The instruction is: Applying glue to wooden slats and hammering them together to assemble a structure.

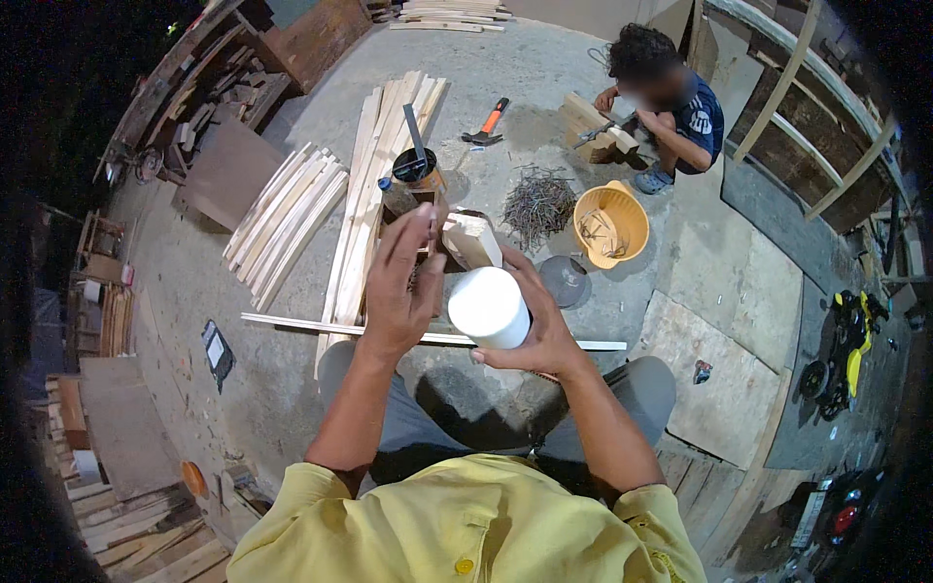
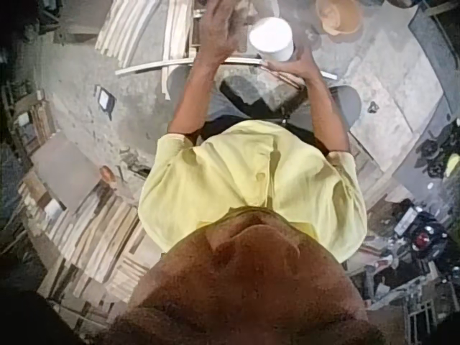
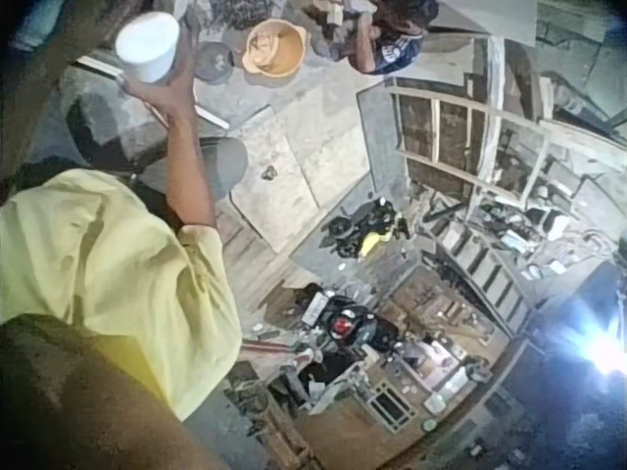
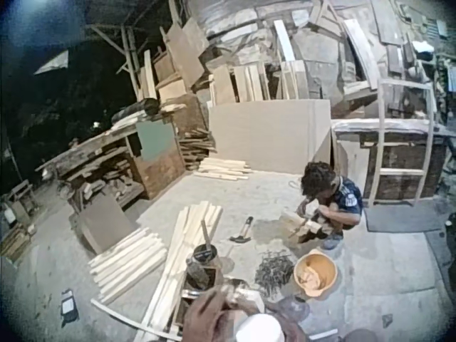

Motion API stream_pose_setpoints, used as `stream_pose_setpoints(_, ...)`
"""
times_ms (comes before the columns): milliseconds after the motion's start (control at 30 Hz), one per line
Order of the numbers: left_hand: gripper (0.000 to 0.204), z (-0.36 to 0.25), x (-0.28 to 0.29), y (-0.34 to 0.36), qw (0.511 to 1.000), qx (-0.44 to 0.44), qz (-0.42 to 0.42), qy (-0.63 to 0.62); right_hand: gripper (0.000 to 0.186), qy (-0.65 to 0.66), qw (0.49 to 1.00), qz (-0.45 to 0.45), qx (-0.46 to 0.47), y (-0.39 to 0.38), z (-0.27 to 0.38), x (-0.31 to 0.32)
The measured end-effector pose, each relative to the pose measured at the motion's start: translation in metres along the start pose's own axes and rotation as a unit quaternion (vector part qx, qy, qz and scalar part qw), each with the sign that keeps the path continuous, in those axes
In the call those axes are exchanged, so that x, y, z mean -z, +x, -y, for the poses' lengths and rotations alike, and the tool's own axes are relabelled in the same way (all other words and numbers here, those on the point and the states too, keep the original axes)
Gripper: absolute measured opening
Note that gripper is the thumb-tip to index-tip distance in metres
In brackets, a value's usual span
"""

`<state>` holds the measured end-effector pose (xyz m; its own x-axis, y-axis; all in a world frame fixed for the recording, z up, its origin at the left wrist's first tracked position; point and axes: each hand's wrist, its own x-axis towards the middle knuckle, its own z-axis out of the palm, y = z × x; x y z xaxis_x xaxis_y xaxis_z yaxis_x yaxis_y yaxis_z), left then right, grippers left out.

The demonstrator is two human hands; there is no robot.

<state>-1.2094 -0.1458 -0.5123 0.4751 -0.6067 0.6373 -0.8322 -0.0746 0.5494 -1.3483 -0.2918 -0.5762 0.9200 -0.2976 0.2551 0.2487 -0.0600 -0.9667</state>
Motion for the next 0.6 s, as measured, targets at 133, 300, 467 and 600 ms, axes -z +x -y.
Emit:
stream_pose_setpoints(133,0.063,-0.022,0.014,-0.002,0.992,0.011,0.074,0.105,0.092,-0.005,1.000,-0.004,0.014,0.004,0.001,-0.006)
stream_pose_setpoints(300,0.065,-0.033,0.012,-0.004,0.979,-0.003,0.108,0.174,0.094,0.006,1.000,-0.004,0.019,0.003,-0.003,-0.011)
stream_pose_setpoints(467,0.067,-0.035,0.016,-0.008,0.971,-0.003,0.133,0.200,0.096,-0.085,0.995,0.007,0.059,0.000,-0.007,-0.010)
stream_pose_setpoints(600,0.066,-0.037,0.019,-0.012,0.966,-0.015,0.142,0.213,0.096,-0.023,0.999,-0.015,0.028,-0.002,-0.006,-0.013)
